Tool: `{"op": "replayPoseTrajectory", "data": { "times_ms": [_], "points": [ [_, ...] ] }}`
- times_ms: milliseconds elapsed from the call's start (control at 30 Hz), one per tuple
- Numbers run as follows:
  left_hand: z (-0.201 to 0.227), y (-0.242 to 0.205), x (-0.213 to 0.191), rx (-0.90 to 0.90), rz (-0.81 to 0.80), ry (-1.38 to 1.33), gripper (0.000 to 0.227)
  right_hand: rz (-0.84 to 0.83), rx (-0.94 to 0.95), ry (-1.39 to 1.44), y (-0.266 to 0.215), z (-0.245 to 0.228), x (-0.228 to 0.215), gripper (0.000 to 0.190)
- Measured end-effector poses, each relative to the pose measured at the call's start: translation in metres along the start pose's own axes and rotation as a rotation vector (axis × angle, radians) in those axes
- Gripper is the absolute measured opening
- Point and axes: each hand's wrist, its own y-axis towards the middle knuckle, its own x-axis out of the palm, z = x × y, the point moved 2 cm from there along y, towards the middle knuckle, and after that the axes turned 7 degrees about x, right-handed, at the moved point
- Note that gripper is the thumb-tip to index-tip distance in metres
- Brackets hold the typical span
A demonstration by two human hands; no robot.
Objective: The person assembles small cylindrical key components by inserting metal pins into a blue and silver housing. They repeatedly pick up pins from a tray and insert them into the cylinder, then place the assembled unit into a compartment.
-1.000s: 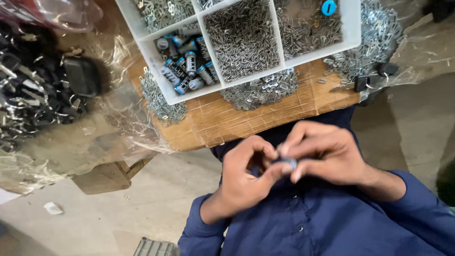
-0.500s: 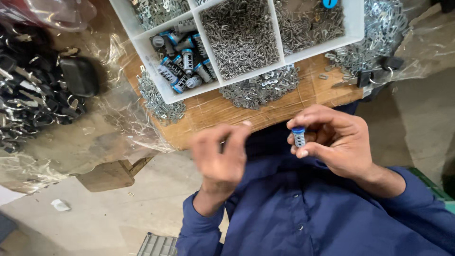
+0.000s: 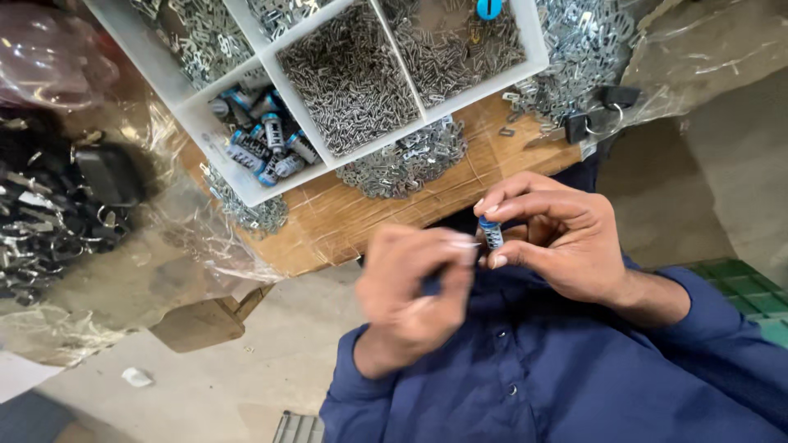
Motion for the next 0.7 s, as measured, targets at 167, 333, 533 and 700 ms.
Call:
{"op": "replayPoseTrajectory", "data": {
  "times_ms": [167,333,533,700],
  "points": [
    [0.012,0.008,0.011,0.24,-0.194,0.256,0.03,0.015,-0.027,0.04,-0.004,-0.001,-0.009,0.036],
    [0.008,0.006,0.01,0.193,-0.2,0.218,0.03,-0.047,-0.025,0.019,0.0,0.001,-0.005,0.036],
    [0.002,-0.002,0.024,0.176,-0.079,0.12,0.019,-0.063,0.02,0.177,-0.002,0.002,-0.007,0.032],
    [0.004,0.0,0.027,0.235,-0.106,0.165,0.019,-0.075,-0.042,0.123,-0.005,-0.003,-0.014,0.037]
  ]
}}
